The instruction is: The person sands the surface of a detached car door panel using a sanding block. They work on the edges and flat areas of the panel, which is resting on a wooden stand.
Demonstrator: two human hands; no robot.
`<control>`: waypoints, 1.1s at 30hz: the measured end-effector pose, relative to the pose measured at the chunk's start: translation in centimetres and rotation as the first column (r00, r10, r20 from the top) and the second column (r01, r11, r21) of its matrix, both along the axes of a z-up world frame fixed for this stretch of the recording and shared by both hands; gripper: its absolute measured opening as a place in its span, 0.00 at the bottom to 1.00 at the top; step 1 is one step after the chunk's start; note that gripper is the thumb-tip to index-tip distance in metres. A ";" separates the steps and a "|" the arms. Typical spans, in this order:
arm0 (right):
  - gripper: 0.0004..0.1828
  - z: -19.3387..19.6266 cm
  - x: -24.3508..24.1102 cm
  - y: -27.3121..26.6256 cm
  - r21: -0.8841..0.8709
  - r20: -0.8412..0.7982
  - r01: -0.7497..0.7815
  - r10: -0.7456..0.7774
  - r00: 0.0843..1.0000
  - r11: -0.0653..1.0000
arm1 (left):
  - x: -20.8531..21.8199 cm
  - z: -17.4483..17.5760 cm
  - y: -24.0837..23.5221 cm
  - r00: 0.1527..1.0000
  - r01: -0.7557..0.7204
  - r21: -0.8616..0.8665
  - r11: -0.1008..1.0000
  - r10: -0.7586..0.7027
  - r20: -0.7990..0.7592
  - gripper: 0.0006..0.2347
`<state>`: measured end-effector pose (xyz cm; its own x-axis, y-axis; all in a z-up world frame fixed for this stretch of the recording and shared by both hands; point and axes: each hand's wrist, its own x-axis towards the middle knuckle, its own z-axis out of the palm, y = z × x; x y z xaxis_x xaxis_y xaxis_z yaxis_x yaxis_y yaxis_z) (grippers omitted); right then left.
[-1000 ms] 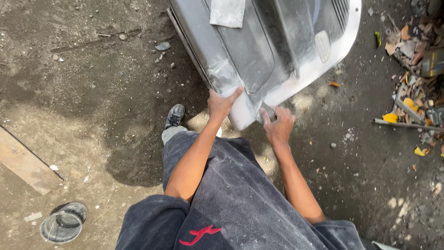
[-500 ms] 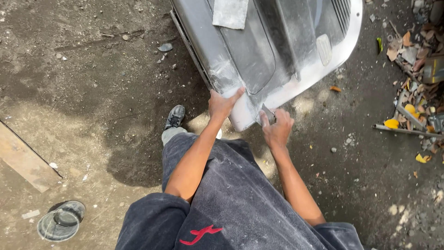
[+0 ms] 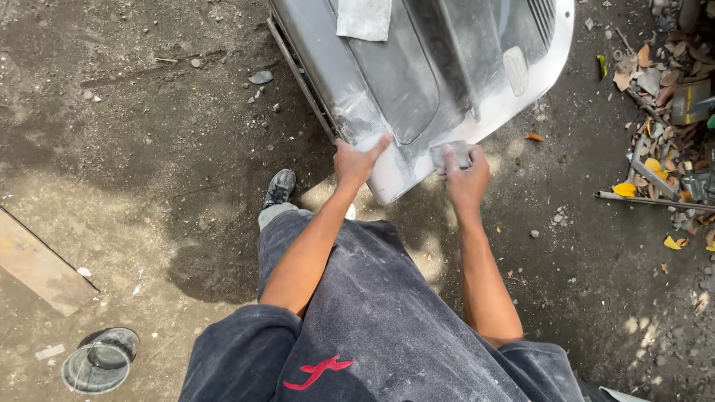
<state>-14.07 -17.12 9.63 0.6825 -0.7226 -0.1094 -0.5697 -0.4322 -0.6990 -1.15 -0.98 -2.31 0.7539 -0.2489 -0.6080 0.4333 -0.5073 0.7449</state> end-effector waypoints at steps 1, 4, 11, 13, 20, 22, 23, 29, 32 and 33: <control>0.17 0.0 0.7 -0.1 0.001 -0.001 -0.005 0.005 1.000 1.000 | 0.2 0.5 0.2 1.000 -0.005 0.001 1.000 0.005 -0.001 0.60; 0.14 -0.5 0.0 0.9 0.245 0.072 0.138 -0.159 0.985 0.960 | -0.1 1.4 0.4 0.998 0.038 -0.055 0.998 -0.041 -0.051 0.58; 0.13 -2.4 0.2 3.6 -0.095 -0.124 0.093 -0.104 0.987 0.991 | 0.2 1.5 0.7 0.999 0.008 -0.028 1.000 -0.009 -0.049 0.66; 0.13 -3.0 -1.2 4.5 -0.122 -0.090 0.138 -0.149 0.985 0.983 | -0.4 1.3 0.8 0.999 0.028 -0.031 0.999 -0.029 -0.045 0.65; 0.11 -1.1 0.0 5.7 -0.174 0.034 0.118 -0.114 0.993 0.978 | 0.1 1.9 1.5 0.998 0.049 0.028 0.998 -0.048 -0.045 0.61; 0.12 -0.9 0.2 5.8 -0.182 0.015 0.158 -0.158 0.987 0.971 | 1.0 2.5 1.1 0.999 0.012 0.007 1.000 -0.012 -0.033 0.59; 0.12 0.0 0.9 5.3 -0.164 -0.033 0.128 -0.135 0.990 0.978 | 1.3 1.8 0.5 1.000 0.017 -0.009 1.000 -0.017 -0.008 0.59; 0.11 2.0 0.4 4.9 0.482 0.129 0.187 -0.280 0.951 0.856 | 1.2 2.3 1.6 0.999 0.034 -0.071 0.997 -0.036 -0.023 0.54; 0.15 2.4 0.6 5.6 0.710 0.225 0.122 -0.388 0.894 0.693 | 1.1 2.0 1.9 1.000 0.006 -0.093 0.996 -0.006 -0.002 0.53; 0.17 2.4 0.5 5.7 0.765 0.235 0.090 -0.407 0.883 0.637 | 1.1 1.9 1.8 1.000 -0.004 -0.102 0.995 0.005 0.007 0.52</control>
